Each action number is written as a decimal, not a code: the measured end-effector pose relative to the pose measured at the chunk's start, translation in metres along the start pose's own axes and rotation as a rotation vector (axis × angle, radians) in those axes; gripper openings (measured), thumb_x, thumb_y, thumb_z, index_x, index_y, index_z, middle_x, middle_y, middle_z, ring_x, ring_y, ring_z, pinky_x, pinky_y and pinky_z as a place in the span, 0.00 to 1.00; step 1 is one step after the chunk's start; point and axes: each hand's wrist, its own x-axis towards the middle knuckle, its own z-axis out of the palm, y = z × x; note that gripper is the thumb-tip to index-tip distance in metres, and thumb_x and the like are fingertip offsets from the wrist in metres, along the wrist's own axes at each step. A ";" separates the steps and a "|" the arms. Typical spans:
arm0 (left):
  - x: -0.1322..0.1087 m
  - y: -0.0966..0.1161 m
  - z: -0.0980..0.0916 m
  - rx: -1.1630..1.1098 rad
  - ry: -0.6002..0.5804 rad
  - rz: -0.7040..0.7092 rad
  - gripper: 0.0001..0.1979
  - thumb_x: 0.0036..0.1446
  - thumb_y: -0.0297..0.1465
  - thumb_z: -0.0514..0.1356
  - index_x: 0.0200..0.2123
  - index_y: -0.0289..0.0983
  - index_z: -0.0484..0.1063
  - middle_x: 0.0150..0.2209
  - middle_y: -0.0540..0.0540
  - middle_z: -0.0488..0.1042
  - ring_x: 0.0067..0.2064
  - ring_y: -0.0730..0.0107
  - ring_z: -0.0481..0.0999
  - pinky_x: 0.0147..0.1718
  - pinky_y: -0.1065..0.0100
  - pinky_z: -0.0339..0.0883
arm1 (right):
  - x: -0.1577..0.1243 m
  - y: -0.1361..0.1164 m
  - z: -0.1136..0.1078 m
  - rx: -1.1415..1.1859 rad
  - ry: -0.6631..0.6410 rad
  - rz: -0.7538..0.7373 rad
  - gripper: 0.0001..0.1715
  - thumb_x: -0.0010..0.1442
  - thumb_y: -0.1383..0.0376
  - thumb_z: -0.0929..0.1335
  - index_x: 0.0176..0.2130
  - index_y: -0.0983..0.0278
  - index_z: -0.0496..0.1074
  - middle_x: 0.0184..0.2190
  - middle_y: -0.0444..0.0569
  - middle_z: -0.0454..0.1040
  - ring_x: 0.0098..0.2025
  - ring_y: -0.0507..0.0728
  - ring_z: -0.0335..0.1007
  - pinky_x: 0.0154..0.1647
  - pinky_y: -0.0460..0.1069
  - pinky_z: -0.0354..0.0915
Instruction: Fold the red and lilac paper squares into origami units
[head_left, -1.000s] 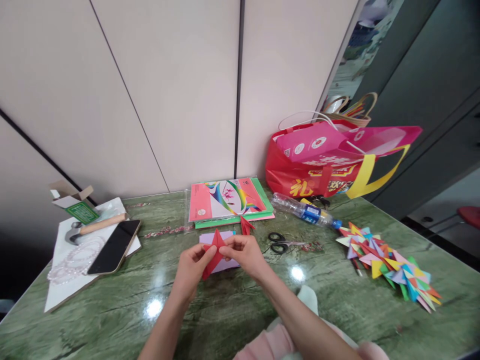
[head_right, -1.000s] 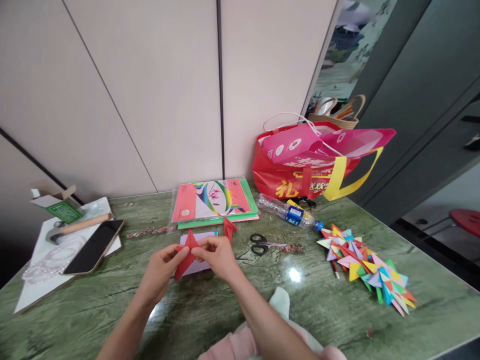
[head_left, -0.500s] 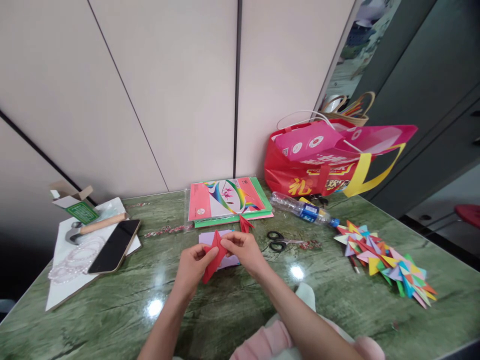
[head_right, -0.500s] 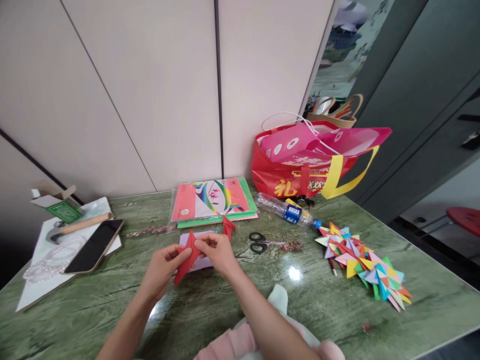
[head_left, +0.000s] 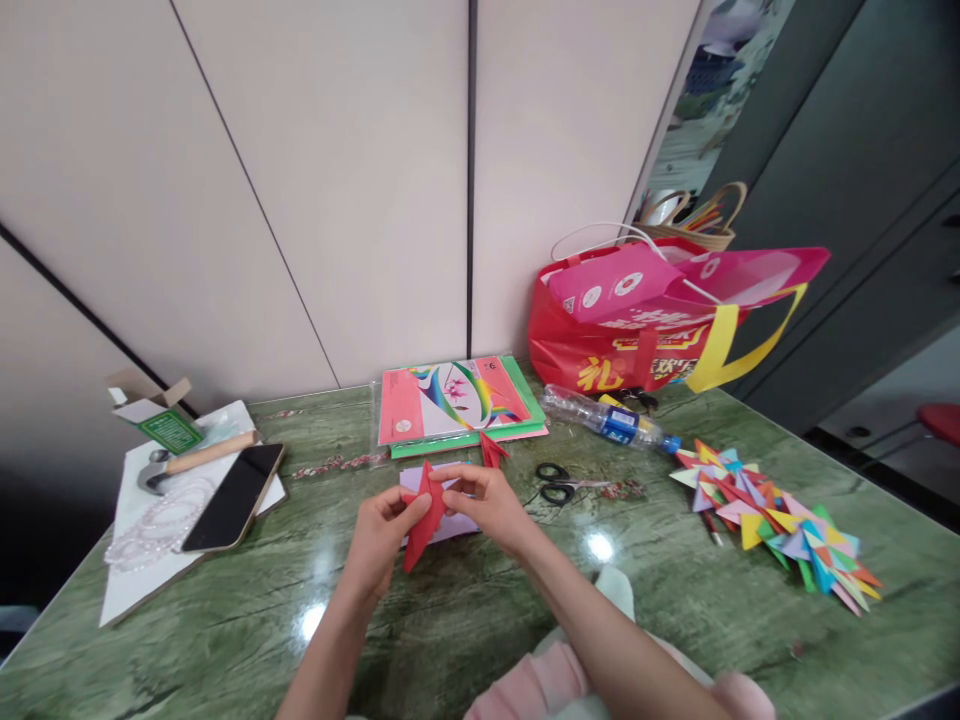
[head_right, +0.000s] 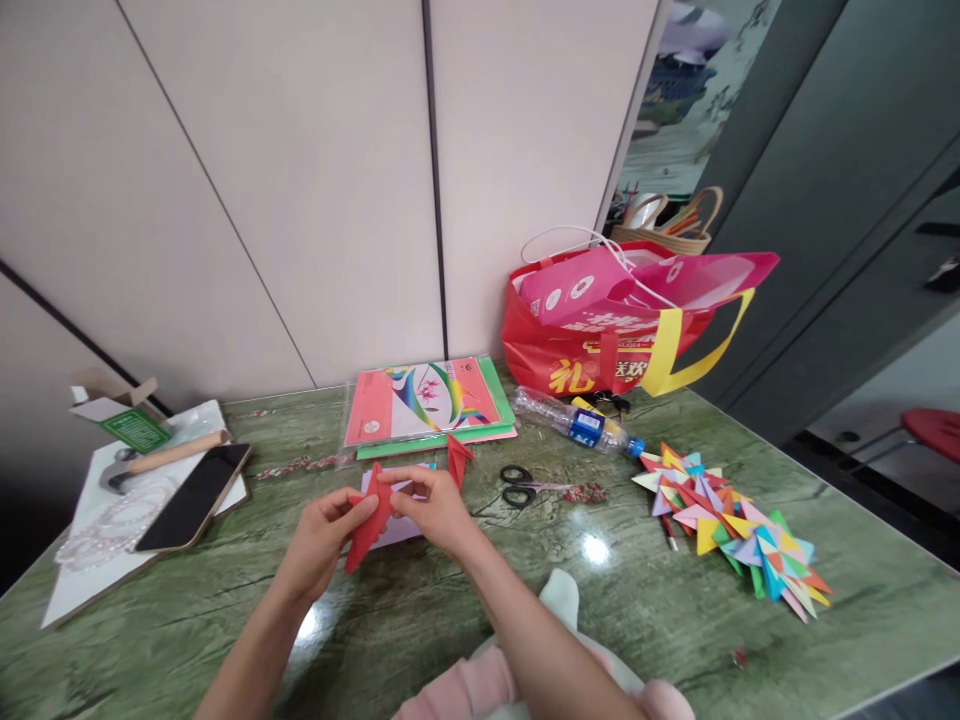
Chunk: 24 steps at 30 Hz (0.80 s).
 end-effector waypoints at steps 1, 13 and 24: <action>0.001 -0.001 -0.001 0.026 -0.007 0.000 0.12 0.40 0.36 0.65 0.20 0.32 0.71 0.17 0.50 0.71 0.20 0.75 0.66 0.21 0.75 0.57 | 0.000 0.000 0.000 -0.009 -0.017 -0.005 0.16 0.46 0.62 0.70 0.37 0.63 0.74 0.31 0.46 0.74 0.28 0.50 0.66 0.31 0.47 0.64; 0.001 -0.004 0.003 0.013 -0.039 -0.053 0.13 0.39 0.37 0.66 0.18 0.33 0.70 0.16 0.51 0.70 0.19 0.78 0.64 0.20 0.76 0.57 | 0.000 0.000 -0.001 0.012 0.048 -0.014 0.14 0.44 0.62 0.71 0.34 0.63 0.76 0.28 0.46 0.76 0.26 0.51 0.67 0.30 0.47 0.65; 0.004 0.001 -0.001 -0.212 -0.036 -0.144 0.28 0.42 0.53 0.56 0.24 0.31 0.74 0.20 0.41 0.76 0.25 0.63 0.75 0.22 0.69 0.66 | 0.002 0.006 -0.001 0.013 0.051 0.033 0.12 0.43 0.62 0.71 0.31 0.65 0.76 0.27 0.45 0.74 0.23 0.49 0.67 0.29 0.48 0.67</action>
